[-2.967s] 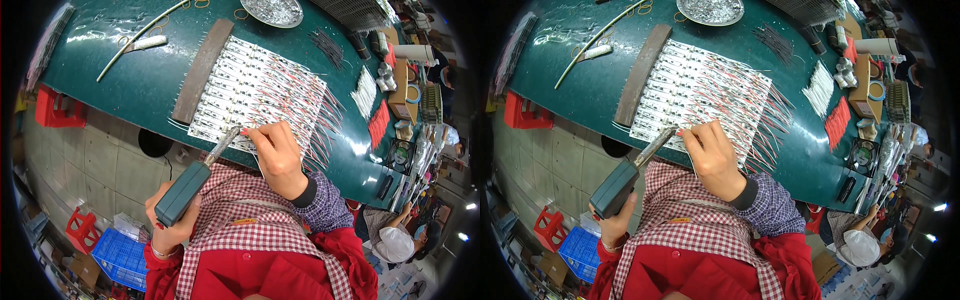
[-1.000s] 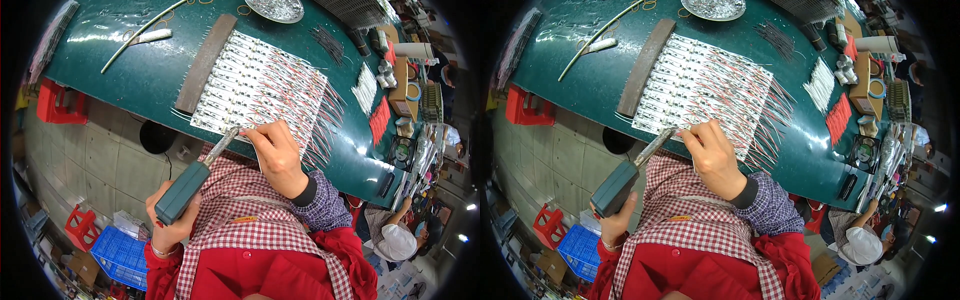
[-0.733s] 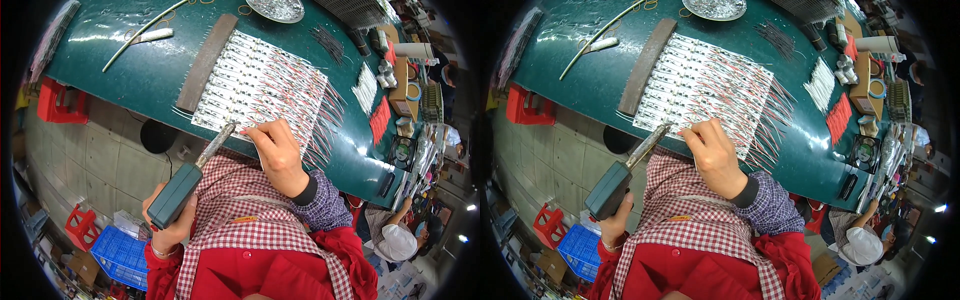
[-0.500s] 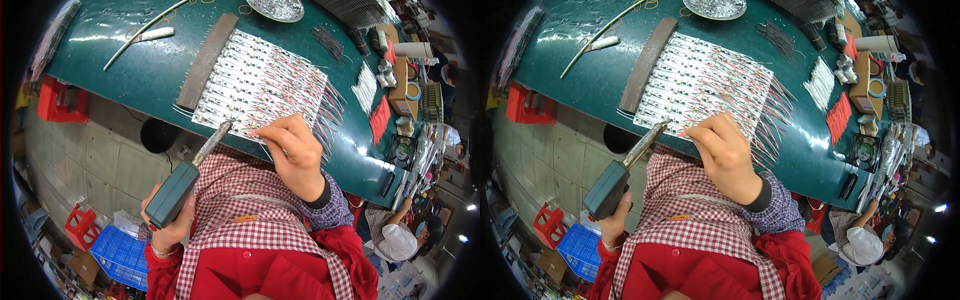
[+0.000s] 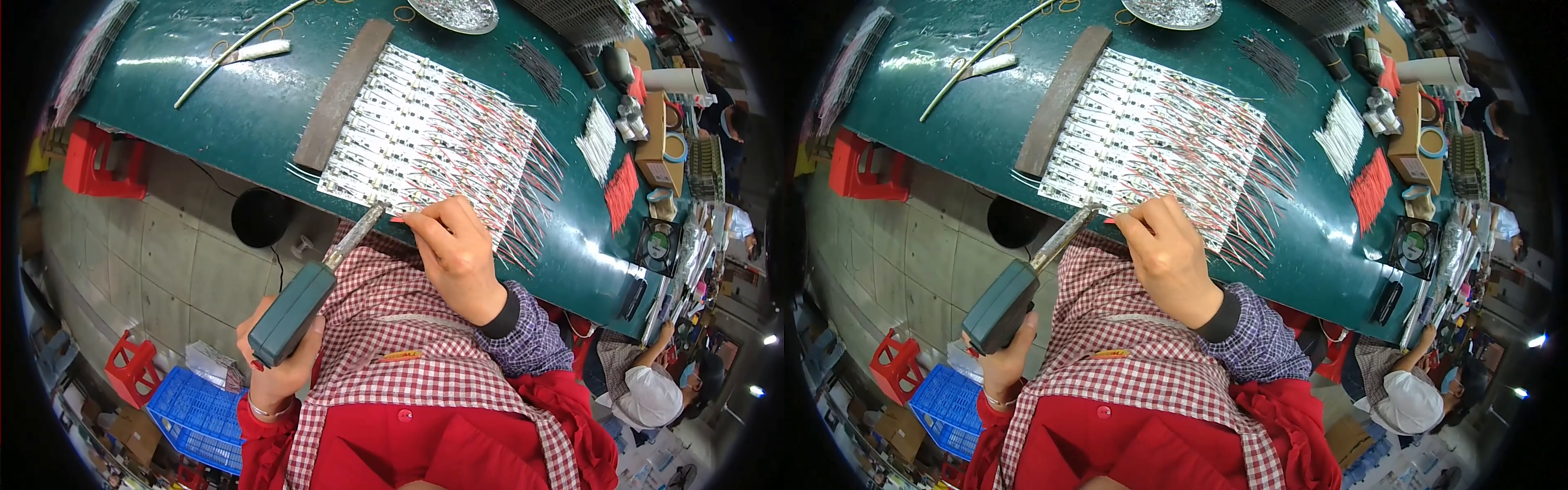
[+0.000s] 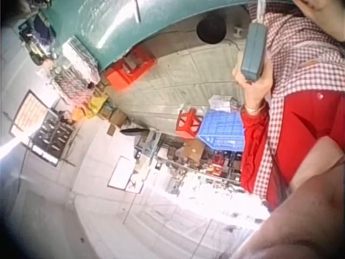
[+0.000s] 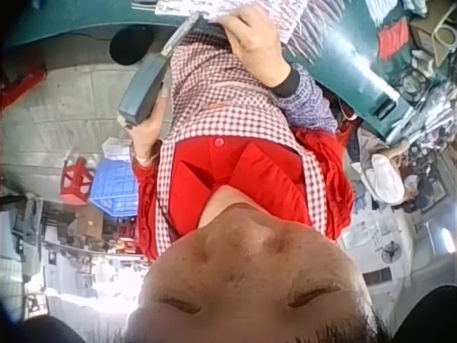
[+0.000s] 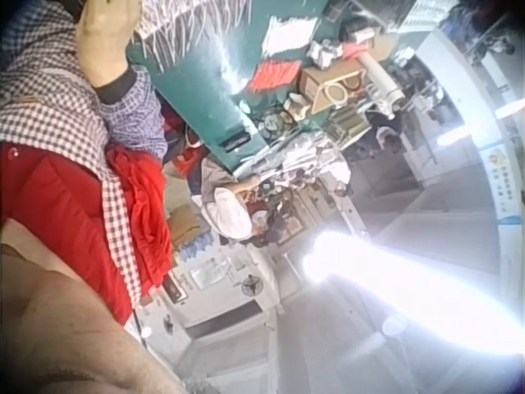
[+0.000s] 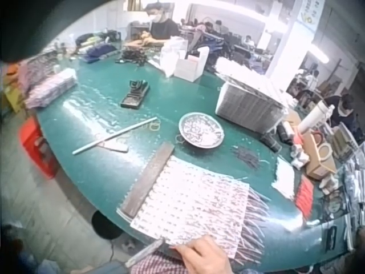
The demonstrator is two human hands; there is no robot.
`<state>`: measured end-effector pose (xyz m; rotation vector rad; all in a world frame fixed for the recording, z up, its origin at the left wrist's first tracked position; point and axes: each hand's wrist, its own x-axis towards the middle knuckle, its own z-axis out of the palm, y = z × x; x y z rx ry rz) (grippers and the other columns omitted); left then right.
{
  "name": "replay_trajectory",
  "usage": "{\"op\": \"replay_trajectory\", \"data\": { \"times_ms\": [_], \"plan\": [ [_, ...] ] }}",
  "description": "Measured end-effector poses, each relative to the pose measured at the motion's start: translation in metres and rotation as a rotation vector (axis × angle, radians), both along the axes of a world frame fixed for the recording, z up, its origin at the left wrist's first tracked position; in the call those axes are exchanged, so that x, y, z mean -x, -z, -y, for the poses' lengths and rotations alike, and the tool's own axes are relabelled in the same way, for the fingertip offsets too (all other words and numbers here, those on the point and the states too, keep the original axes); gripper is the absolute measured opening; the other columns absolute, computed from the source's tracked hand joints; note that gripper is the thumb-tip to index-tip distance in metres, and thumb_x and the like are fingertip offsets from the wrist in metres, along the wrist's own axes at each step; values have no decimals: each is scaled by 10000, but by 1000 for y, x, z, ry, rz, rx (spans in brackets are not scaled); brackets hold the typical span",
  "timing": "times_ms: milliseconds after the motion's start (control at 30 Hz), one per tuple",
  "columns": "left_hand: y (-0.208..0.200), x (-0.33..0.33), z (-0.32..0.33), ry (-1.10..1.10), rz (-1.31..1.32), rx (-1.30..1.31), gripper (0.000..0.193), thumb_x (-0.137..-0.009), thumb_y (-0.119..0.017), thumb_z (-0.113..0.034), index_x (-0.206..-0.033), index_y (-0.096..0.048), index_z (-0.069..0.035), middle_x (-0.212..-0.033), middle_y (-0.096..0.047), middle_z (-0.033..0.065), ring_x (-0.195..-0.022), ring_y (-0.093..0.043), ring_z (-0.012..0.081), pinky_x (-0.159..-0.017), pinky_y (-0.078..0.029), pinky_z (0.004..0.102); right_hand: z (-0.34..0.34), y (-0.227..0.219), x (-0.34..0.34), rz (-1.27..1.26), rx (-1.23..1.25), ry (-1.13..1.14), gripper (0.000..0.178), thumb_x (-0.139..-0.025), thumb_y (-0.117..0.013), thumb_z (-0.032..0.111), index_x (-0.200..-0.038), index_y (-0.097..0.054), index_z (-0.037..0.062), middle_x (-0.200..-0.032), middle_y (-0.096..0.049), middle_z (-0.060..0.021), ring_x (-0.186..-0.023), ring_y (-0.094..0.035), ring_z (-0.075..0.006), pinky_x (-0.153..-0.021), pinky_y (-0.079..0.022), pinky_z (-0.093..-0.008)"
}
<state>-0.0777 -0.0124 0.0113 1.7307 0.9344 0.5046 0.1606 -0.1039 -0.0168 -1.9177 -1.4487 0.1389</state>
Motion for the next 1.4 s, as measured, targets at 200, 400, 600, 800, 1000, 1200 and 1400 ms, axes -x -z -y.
{"op": "replay_trajectory", "data": {
  "times_ms": [200,400,600,800,1000,1200,1400],
  "plan": [
    [0,-1,1,40,-10,-32,194,-734,-722,44,-926,-696,51,-845,-664,121,-650,-644,193,-585,-485,281,2,0,2,33,-1,1,269,-724,-720,-104,-963,-695,15,-823,-584,-85,-740,-566,-255,-622,-460,-356],
    [2,-3,0,49,4,-27,187,-730,-725,40,-913,-688,56,-821,-653,119,-630,-631,193,-565,-470,288,2,2,3,40,4,4,273,-723,-720,-104,-966,-695,17,-826,-580,-82,-740,-560,-253,-624,-458,-356],
    [2,-2,0,60,-22,-16,176,-731,-725,31,-901,-686,55,-792,-637,107,-606,-616,182,-547,-451,276,3,2,4,64,8,11,272,-723,-718,-104,-965,-693,20,-826,-575,-82,-744,-554,-252,-629,-457,-355],
    [12,7,8,-70,28,3,198,-732,-736,10,-919,-691,58,-749,-626,100,-575,-593,168,-530,-446,281,2,2,4,96,5,1,209,-730,-696,-64,-932,-687,-10,-824,-560,-84,-767,-548,-247,-617,-478,-350],
    [7,5,9,-147,-2,73,224,-732,-764,-28,-933,-705,52,-797,-666,119,-616,-624,174,-566,-479,274,1,4,4,64,6,19,258,-732,-715,-98,-961,-691,18,-826,-572,-82,-757,-559,-256,-639,-465,-360],
    [7,-3,-7,-252,137,221,348,-822,-689,23,-1163,-627,54,-935,-669,101,-544,-514,88,-499,-390,231,4,-4,0,38,5,6,248,-740,-684,-83,-972,-687,5,-839,-569,-91,-773,-558,-266,-648,-475,-365],
    [-11,-49,-76,-294,404,352,271,-790,-691,-11,-1037,-628,81,-784,-633,114,-448,-473,105,-436,-348,233,33,-28,-21,-193,22,25,170,-786,-711,-66,-919,-716,40,-797,-578,-97,-739,-594,-280,-645,-486,-359]
  ]
}}
